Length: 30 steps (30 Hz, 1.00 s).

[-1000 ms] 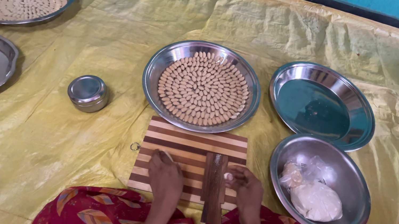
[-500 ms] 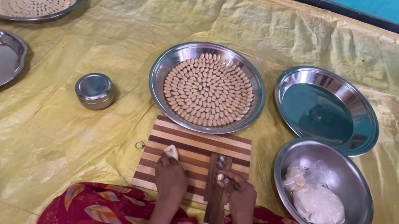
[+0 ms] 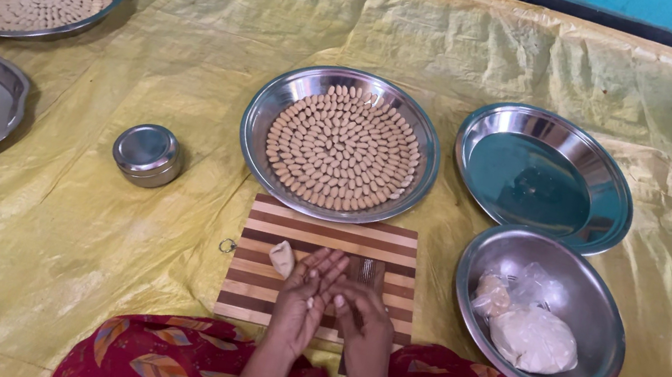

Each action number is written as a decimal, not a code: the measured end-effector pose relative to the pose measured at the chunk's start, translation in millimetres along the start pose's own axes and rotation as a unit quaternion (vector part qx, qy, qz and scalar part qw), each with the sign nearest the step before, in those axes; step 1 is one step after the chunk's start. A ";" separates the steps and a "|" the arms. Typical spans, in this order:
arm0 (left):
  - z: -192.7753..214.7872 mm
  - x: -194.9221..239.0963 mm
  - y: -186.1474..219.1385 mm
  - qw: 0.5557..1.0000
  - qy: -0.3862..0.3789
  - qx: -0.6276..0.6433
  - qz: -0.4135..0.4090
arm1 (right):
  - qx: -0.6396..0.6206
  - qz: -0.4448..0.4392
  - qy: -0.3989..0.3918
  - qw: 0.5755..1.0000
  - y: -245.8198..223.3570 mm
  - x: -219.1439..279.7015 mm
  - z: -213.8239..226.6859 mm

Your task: The person takes small portions of dough, rolls them into balls, and presses them onto a grooved wooden board to create ridged shapes. The shaped pieces are then placed into a metal tray.

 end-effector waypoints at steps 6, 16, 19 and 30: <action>-15.1 6.6 28.4 0.984 0.002 0.164 0.068 | 0.108 0.221 -0.121 0.962 -24.6 32.3 -29.2; -35.0 18.4 35.4 0.882 -0.304 0.361 -0.016 | 0.132 0.227 -0.184 0.947 13.8 40.8 -39.7; 7.5 11.1 30.5 0.946 -0.163 0.271 -0.074 | 0.215 0.313 -0.196 0.904 3.5 47.1 -38.9; 5.3 12.1 18.3 0.963 -0.074 0.259 0.020 | 0.259 0.339 -0.131 0.895 17.7 36.3 -35.5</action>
Point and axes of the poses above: each hand's wrist, its own x-axis away from the middle knuckle, its own z-axis out of the back of the hand, y = z × x, the point moved 5 cm from there along -x, towards the middle knuckle, and after that the axes turned 9 degrees about -x, right-handed, at the moved point
